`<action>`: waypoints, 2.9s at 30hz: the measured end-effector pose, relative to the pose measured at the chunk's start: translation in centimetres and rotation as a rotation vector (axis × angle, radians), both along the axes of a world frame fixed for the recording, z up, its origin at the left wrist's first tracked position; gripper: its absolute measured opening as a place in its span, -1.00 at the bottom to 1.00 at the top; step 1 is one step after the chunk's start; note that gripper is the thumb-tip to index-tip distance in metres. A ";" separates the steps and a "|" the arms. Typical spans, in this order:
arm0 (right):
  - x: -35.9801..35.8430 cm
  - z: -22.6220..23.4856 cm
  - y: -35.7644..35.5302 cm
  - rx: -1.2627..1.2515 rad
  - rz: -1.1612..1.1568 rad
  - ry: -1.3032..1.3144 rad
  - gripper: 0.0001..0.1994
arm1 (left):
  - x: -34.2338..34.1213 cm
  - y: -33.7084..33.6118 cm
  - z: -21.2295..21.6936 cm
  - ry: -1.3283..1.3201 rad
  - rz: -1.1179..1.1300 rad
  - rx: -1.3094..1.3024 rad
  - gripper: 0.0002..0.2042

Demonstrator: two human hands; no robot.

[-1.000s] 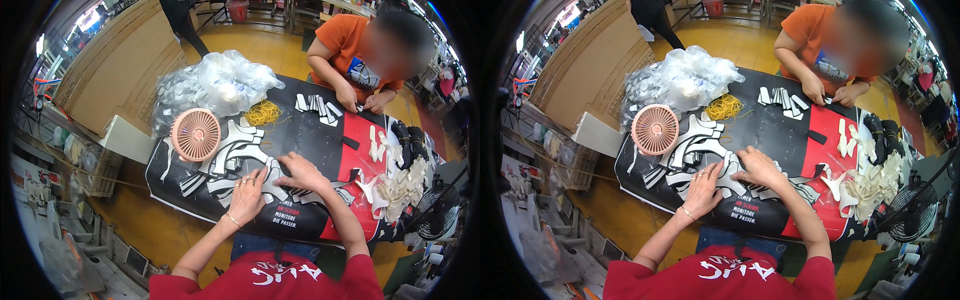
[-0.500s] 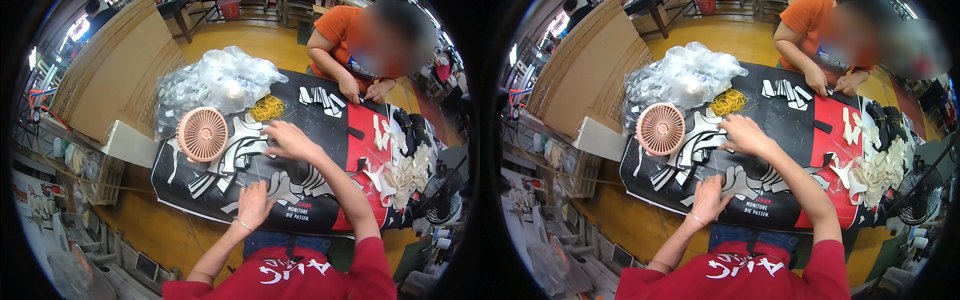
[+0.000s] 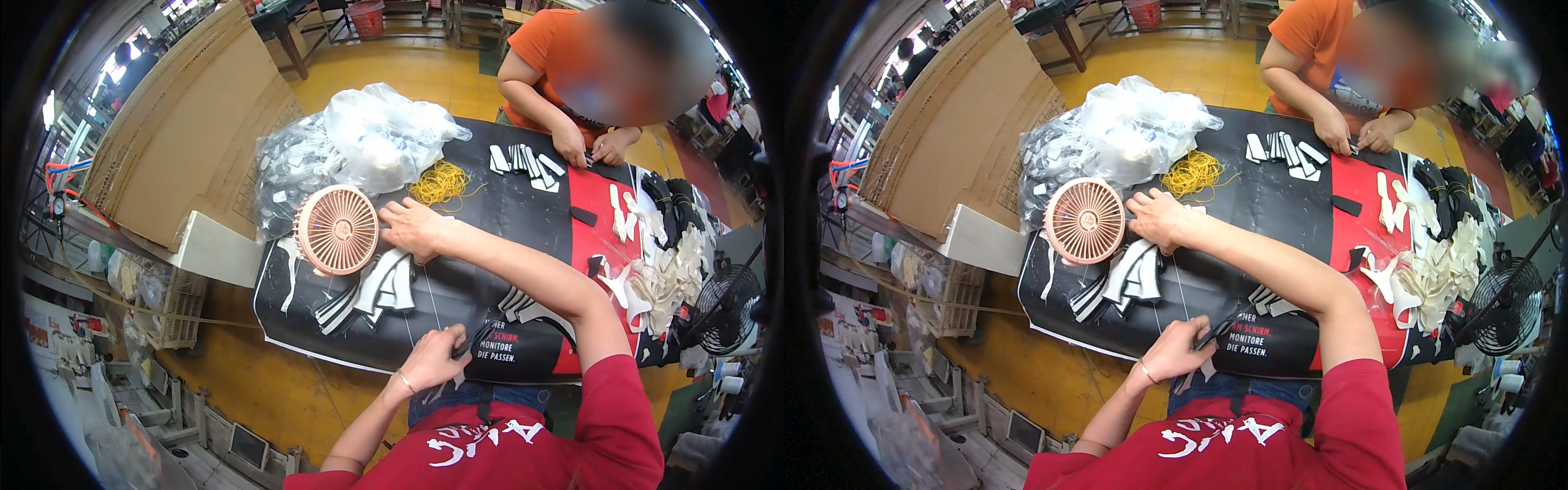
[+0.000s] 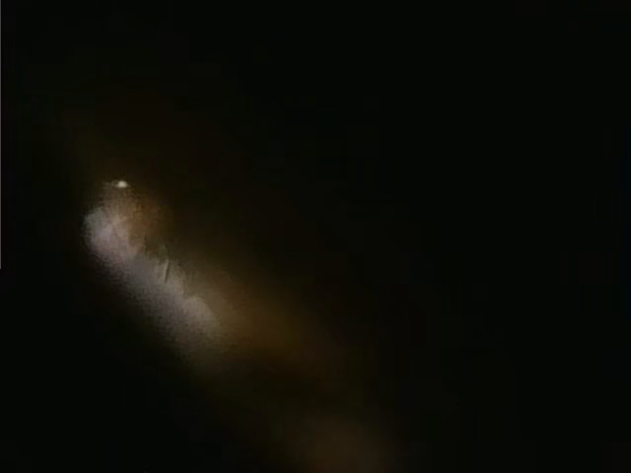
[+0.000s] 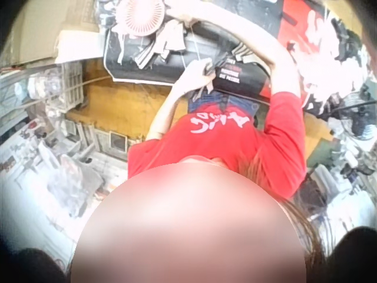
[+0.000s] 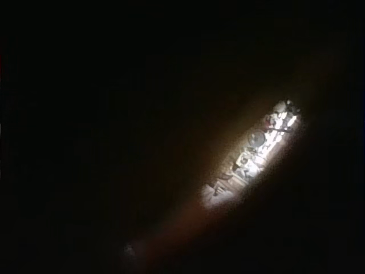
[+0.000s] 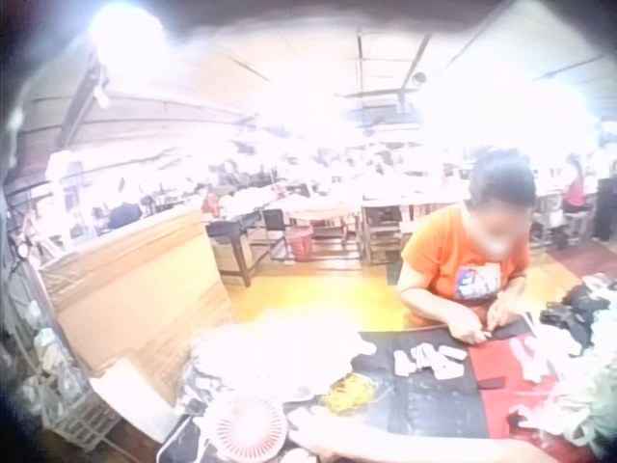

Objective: The person assembles glove components by hand at a workbench. They fold and align white and black fabric pieces, then bundle the assembled gloves with rubber bands. A coworker across the table performs similar assembly tasks.

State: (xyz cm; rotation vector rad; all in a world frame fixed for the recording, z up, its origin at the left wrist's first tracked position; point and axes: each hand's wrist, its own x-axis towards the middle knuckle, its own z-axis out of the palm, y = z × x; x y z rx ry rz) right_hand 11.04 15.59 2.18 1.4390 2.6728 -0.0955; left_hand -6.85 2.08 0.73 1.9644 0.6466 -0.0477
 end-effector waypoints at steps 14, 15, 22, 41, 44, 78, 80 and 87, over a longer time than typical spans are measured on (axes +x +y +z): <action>7.5 4.5 -7.2 0.096 -0.123 0.744 -0.57 | -2.0 -1.2 -2.9 -0.455 0.296 -1.644 -0.51; 7.4 4.8 -8.2 0.115 -0.141 0.788 -0.58 | -1.6 -1.1 -3.0 -0.504 0.303 -1.692 -0.46; 1.7 4.3 -16.2 -0.105 0.013 0.782 -0.63 | 2.0 0.3 -3.2 -0.805 0.481 -1.641 -0.23; 2.5 5.8 -20.3 -0.031 -0.308 0.751 -0.36 | 1.1 -2.1 -2.4 -0.480 0.115 -1.115 -0.41; 0.6 4.8 -21.5 0.048 -0.211 0.732 -0.43 | -1.4 -3.0 -3.3 -0.555 0.215 -1.099 -0.22; 7.7 0.1 -27.6 -0.120 -1.132 0.446 -0.41 | 9.2 -9.3 -2.5 -0.386 0.811 -1.110 -0.66; 7.3 0.6 -27.5 0.021 -1.081 0.496 -0.48 | 9.0 -8.3 -2.5 -0.391 0.832 -1.114 -0.67; 5.3 2.0 -27.8 0.186 -1.143 0.365 -0.54 | 7.9 -7.6 -1.6 -0.464 0.873 -1.063 -0.66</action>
